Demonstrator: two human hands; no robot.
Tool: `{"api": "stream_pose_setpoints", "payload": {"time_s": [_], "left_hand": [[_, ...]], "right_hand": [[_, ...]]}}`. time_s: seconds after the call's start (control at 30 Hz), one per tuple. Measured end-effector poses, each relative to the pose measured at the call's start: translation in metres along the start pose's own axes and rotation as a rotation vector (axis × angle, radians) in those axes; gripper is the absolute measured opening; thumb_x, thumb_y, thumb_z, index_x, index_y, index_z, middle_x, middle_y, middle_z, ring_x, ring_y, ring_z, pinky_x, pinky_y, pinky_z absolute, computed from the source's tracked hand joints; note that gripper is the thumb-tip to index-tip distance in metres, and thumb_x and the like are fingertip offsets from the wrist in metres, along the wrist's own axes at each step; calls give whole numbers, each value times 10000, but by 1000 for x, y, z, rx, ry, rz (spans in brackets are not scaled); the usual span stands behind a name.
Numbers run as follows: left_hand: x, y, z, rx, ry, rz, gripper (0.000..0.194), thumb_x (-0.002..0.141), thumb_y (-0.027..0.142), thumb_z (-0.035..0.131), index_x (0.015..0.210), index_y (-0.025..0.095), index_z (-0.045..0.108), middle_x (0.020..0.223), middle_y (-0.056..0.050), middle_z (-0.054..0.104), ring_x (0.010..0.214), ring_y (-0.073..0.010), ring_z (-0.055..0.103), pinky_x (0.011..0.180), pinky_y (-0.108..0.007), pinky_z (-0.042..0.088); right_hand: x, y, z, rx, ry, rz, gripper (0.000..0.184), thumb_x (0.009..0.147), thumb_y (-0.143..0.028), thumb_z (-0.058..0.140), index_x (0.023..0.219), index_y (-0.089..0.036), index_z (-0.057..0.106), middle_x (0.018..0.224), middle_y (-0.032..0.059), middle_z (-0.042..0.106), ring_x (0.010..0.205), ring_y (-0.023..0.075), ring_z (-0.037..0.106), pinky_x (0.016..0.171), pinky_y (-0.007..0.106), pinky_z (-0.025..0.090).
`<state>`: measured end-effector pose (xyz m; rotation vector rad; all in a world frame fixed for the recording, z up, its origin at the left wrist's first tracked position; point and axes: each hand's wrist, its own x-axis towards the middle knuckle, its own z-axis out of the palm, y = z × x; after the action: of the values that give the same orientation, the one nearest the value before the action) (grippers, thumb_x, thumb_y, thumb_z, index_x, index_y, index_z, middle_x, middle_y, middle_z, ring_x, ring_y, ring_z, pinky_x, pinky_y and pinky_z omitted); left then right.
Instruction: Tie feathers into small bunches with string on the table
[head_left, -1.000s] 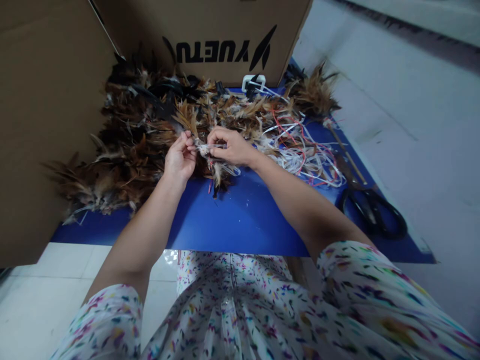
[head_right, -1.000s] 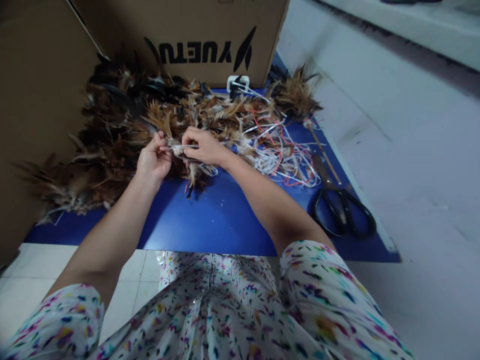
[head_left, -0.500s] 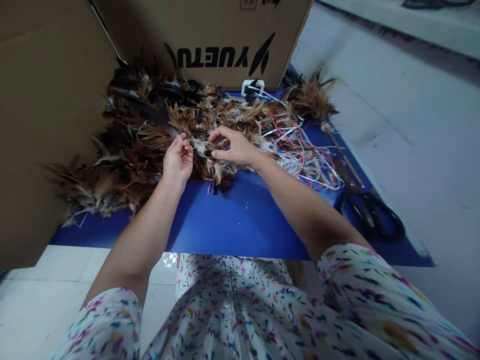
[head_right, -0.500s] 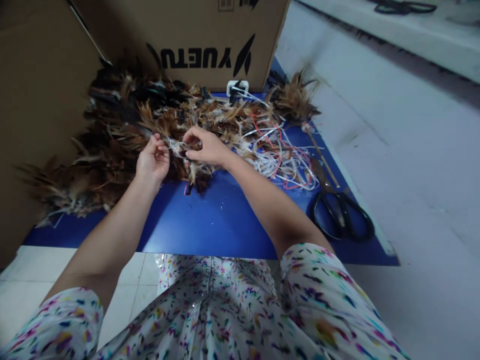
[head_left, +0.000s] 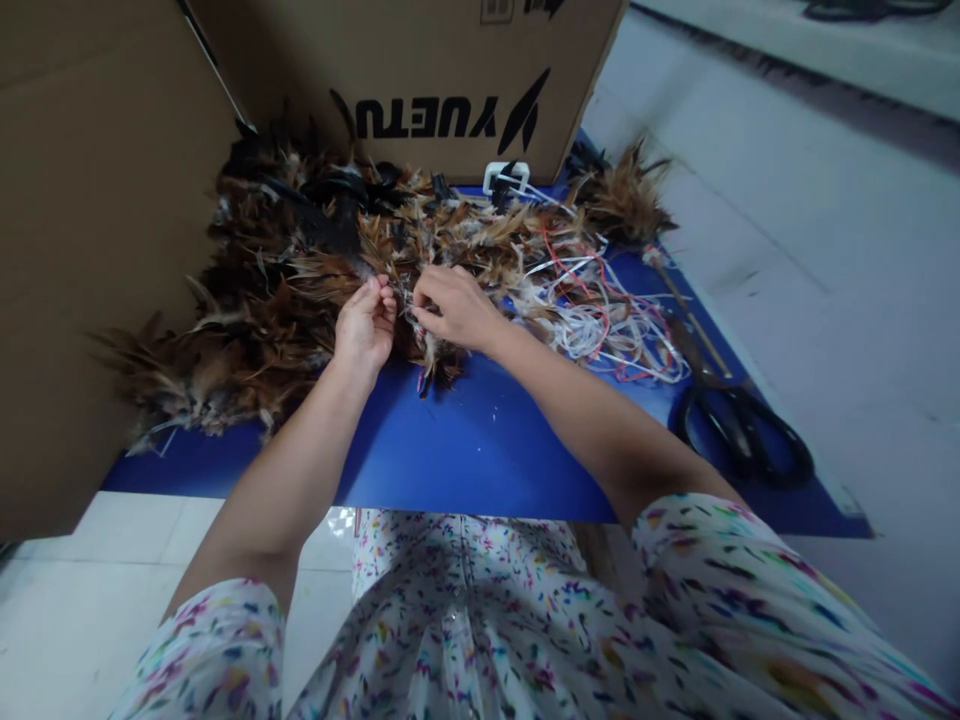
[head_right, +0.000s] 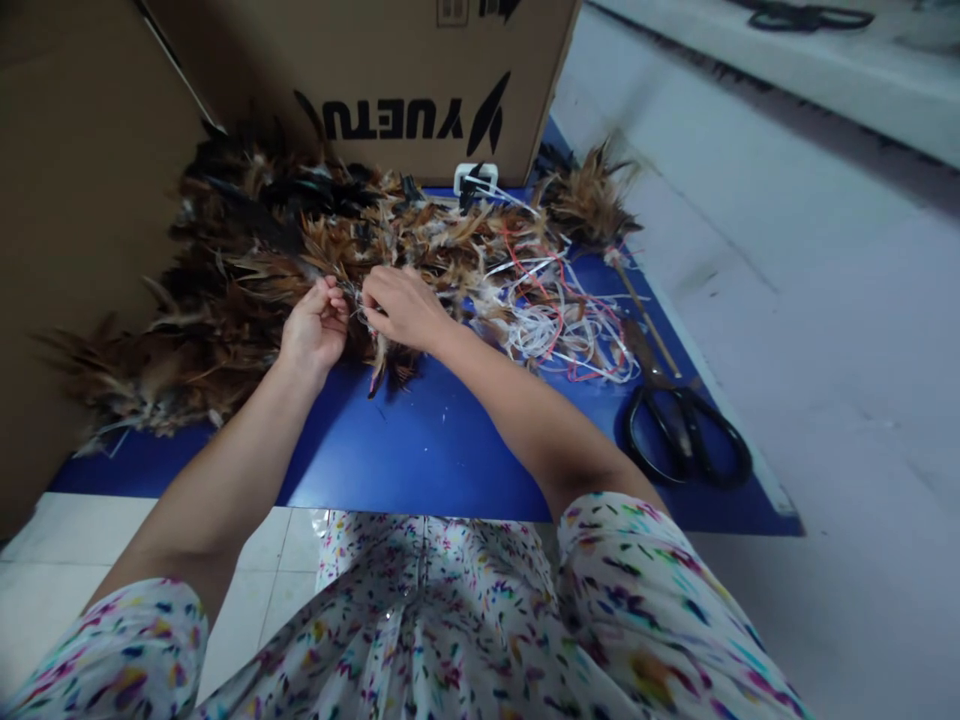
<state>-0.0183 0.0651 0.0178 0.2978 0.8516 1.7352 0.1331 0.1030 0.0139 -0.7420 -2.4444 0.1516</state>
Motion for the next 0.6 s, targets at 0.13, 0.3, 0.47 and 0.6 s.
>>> {"api": "stream_pose_setpoints", "payload": {"time_s": [0.13,0.3,0.47,0.6], "left_hand": [[2,0,-1,6,-1,18,323,966,65,553,670,121,667,592,24,615,497,1,562,535,-73,461],[4,-3,-3,31,-15,-6,341,970,75,547,661,114,686,551,18,602,468,-7,554,501,-82,452],[3,-4,-5,47,-53,-7,357,972,56,530,659,104,694,535,16,602,452,-9,545,480,-92,443],[1,-3,-3,56,-23,-4,355,970,45,527,657,100,687,537,18,599,443,-5,532,481,-93,444]], "right_hand": [[-1,1,0,-36,31,-32,30,906,-174,559,888,-197,552,950,62,605,915,217,534,832,364,354],[-2,-3,4,-216,45,-136,139,939,-175,536,1055,-214,601,1087,90,610,999,252,517,836,393,333],[-2,0,9,-210,77,-134,113,969,-215,501,930,-205,606,988,85,619,935,249,524,815,395,333],[-3,6,11,-40,97,-80,43,908,-183,536,872,-204,549,930,64,604,914,228,535,818,372,353]]}}
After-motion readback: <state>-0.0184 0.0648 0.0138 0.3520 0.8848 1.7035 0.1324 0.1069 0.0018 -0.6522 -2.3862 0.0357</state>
